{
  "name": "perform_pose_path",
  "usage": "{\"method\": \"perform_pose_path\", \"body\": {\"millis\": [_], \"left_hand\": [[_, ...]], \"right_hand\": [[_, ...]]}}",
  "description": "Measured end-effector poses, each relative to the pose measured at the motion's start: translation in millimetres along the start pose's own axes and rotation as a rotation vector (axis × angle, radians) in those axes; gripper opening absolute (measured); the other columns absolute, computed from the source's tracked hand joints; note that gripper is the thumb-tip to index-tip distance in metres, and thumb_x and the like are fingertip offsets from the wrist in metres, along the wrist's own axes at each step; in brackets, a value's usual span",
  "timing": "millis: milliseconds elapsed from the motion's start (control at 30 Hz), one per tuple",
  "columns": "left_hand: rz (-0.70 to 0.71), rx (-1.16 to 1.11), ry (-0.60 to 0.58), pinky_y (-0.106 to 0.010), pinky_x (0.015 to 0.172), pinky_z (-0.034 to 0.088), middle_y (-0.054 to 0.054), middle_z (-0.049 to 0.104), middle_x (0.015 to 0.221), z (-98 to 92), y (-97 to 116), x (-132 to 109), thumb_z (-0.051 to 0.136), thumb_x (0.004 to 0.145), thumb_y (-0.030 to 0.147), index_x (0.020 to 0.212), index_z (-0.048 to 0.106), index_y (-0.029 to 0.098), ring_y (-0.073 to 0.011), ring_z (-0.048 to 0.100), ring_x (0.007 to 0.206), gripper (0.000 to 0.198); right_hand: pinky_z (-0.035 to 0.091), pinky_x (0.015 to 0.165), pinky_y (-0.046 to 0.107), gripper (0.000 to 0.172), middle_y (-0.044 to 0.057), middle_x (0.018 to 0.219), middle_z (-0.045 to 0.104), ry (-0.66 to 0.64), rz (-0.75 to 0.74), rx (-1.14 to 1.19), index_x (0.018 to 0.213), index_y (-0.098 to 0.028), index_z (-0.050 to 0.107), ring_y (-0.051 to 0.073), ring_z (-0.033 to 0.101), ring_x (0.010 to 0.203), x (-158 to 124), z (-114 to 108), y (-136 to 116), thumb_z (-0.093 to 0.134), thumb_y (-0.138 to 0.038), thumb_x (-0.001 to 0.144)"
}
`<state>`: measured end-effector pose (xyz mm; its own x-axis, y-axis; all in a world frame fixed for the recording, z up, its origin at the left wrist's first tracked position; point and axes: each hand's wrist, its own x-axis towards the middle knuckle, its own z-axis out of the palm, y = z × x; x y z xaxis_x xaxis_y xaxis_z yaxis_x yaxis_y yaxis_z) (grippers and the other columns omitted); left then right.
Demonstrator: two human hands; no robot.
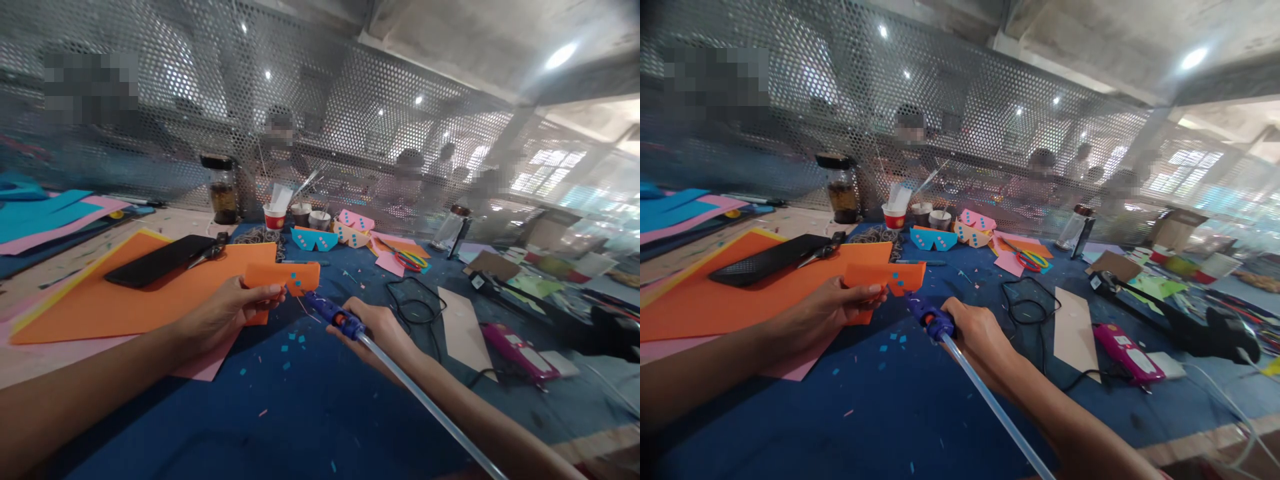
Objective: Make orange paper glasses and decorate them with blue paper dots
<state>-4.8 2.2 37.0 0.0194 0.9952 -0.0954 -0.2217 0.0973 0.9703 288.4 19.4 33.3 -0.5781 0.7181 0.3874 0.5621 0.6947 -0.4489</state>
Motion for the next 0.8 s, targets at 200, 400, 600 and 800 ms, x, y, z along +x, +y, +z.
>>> {"method": "perform_pose_path", "body": {"millis": [200,400,600,800], "left_hand": [[0.006,-0.003,-0.007,-0.027,0.081,0.056,-0.006,0.08,0.094,-2.3,-2.7,3.6,0.102,0.07,0.044,0.089,0.089,0.023,-0.0205,0.069,0.093,0.031],[0.018,0.004,-0.029,-0.029,0.083,0.056,-0.008,0.081,0.096,-7.3,-6.4,6.5,0.101,0.072,0.044,0.091,0.089,0.022,-0.0215,0.07,0.094,0.032],[0.005,0.023,0.002,-0.029,0.078,0.057,-0.009,0.082,0.099,-2.9,-2.8,1.6,0.1,0.074,0.044,0.091,0.089,0.022,-0.023,0.071,0.096,0.03],[0.005,0.011,-0.007,-0.028,0.076,0.057,-0.008,0.082,0.096,-2.1,-3.8,3.5,0.101,0.072,0.044,0.09,0.089,0.022,-0.0217,0.07,0.093,0.03]], "right_hand": [[0.03,0.056,0.021,0.022,-0.006,0.066,0.055,0.023,-0.003,0.002,0.096,-0.023,0.061,0.011,0.044,0.052,-0.1,2.9,1.2,0.071,-0.042,0.101],[0.03,0.056,0.021,0.027,-0.005,0.066,0.055,0.02,0.001,-0.002,0.095,-0.022,0.06,0.011,0.046,0.053,1.1,0.1,-3.2,0.068,-0.047,0.103],[0.029,0.055,0.021,0.029,-0.006,0.065,0.054,0.028,0.006,-0.002,0.094,-0.022,0.06,0.01,0.042,0.051,1.0,0.7,-3.5,0.068,-0.048,0.102],[0.028,0.054,0.021,0.031,-0.006,0.064,0.054,0.056,-0.014,0.003,0.093,-0.022,0.061,0.009,0.042,0.05,1.0,5.0,0.3,0.067,-0.051,0.103]]}}
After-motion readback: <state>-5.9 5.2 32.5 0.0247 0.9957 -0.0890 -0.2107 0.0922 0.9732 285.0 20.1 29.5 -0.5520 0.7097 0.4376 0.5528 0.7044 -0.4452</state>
